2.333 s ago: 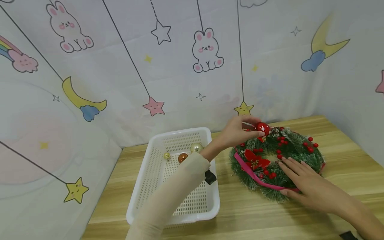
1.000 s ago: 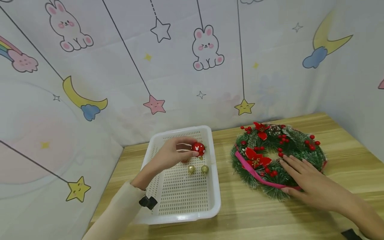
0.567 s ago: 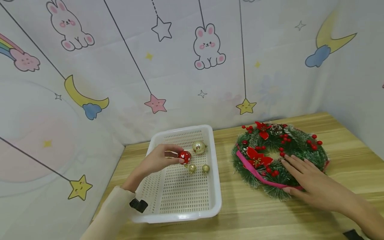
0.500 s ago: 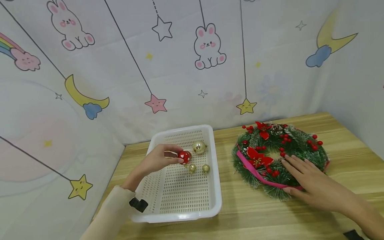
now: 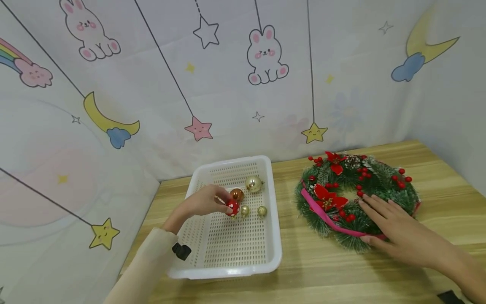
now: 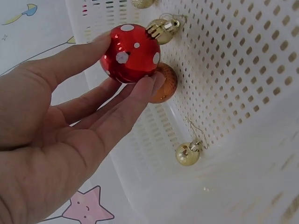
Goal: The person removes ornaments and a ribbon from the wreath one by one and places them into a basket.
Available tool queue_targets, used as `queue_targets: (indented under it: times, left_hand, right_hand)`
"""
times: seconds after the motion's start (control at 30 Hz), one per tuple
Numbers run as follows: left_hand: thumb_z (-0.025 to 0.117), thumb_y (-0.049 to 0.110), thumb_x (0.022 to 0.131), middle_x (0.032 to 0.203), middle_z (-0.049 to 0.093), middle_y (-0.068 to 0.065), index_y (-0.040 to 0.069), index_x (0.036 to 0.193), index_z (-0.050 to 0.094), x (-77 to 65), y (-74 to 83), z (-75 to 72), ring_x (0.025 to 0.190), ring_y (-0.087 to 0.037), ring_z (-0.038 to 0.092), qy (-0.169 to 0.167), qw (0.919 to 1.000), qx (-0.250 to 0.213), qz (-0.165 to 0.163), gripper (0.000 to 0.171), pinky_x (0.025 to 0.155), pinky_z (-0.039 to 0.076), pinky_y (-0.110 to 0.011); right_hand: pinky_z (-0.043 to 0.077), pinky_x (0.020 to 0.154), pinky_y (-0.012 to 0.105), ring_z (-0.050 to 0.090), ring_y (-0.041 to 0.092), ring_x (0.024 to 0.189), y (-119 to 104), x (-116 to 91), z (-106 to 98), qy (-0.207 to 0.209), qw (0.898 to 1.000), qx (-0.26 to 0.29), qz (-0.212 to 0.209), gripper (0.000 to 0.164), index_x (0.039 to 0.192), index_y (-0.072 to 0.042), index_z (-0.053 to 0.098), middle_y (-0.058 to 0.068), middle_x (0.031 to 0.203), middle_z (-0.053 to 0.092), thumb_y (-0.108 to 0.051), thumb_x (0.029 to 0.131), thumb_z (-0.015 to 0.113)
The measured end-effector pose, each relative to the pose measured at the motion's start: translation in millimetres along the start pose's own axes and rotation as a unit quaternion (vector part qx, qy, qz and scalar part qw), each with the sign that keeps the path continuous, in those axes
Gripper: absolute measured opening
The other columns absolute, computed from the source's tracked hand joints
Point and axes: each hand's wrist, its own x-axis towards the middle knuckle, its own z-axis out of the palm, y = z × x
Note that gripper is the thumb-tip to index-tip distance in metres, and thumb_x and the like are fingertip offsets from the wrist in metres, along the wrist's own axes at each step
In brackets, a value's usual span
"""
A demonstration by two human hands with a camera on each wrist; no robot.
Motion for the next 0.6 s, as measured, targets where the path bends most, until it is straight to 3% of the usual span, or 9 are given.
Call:
queue_targets:
  times: [0.2,0.4,0.6]
  left_hand:
    - [0.082,0.013,0.091,0.101,0.079,-0.004,0.006,0.108,0.078,7.0,-1.1,2.9,0.091,-0.012,0.074,-0.031,0.998,0.047,-0.027,0.019,0.085,0.063,-0.031]
    - [0.083,0.015,0.089,0.099,0.078,-0.004,0.004,0.104,0.078,12.4,-0.9,6.5,0.091,-0.014,0.071,-0.042,0.9921,0.117,-0.016,0.02,0.082,0.059,-0.031]
    - [0.08,0.017,0.092,0.103,0.078,-0.007,0.002,0.108,0.077,14.2,0.8,4.0,0.101,-0.021,0.071,-0.049,0.9871,0.152,-0.016,0.022,0.088,0.058,-0.034]
  right_hand:
    - [-0.022,0.125,0.019,0.027,0.042,0.159,1.1,-0.8,-0.4,0.003,1.0,-0.004,-0.005,0.09,0.167,-0.009,0.029,0.026,0.168,0.035,-0.044,0.097,0.073]
    - [-0.02,0.128,0.022,0.034,0.049,0.153,-1.1,-0.6,-3.0,-0.013,1.0,0.01,0.007,0.089,0.166,-0.009,0.029,0.027,0.168,0.033,-0.044,0.098,0.073]
    - [-0.021,0.128,0.024,0.031,0.049,0.155,-2.6,2.8,-5.8,-0.023,1.0,0.013,0.015,0.089,0.167,-0.009,0.028,0.025,0.17,0.031,-0.046,0.099,0.071]
